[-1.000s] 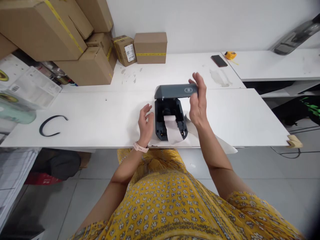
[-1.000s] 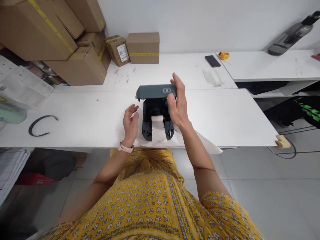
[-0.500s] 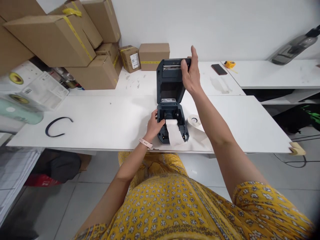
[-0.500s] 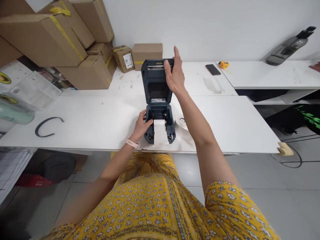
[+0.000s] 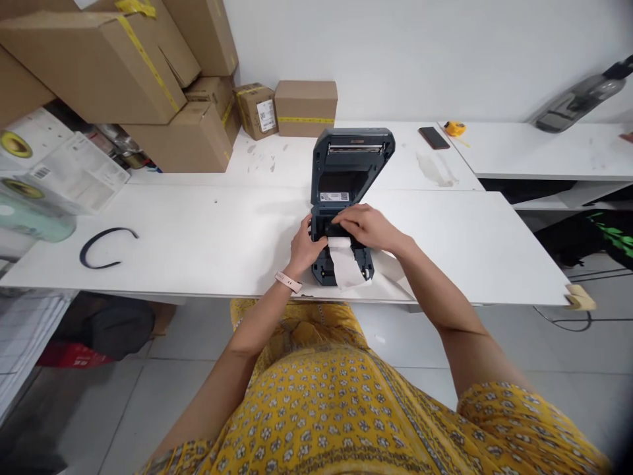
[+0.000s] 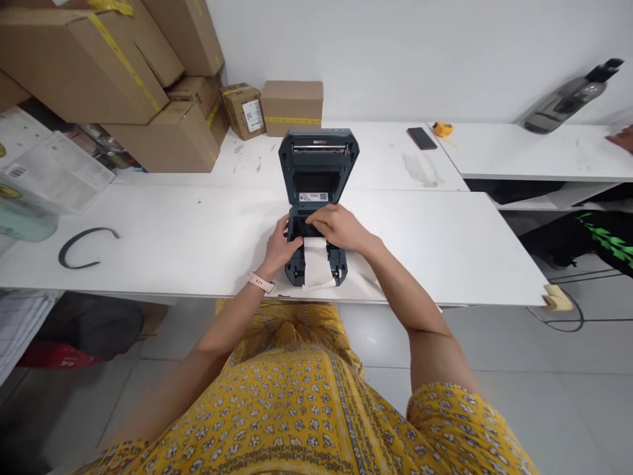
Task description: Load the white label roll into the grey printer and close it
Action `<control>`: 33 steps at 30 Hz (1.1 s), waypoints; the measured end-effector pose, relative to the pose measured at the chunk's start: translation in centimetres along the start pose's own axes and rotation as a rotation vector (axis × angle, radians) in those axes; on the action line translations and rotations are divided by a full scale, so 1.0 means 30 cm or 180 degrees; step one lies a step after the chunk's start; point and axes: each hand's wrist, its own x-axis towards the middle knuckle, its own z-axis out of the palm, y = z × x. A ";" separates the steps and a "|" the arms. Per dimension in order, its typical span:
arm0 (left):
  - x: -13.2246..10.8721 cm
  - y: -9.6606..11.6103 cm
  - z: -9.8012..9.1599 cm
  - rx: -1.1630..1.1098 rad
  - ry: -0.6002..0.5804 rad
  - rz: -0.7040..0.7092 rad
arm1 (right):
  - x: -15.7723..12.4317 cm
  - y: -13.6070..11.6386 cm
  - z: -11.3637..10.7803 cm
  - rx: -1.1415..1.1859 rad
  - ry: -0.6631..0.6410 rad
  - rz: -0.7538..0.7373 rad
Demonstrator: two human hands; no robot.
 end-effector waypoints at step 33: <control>0.504 0.166 -0.076 -0.0211 0.0345 0.1205 | 0.091 0.017 0.038 -0.0203 -0.2062 0.0382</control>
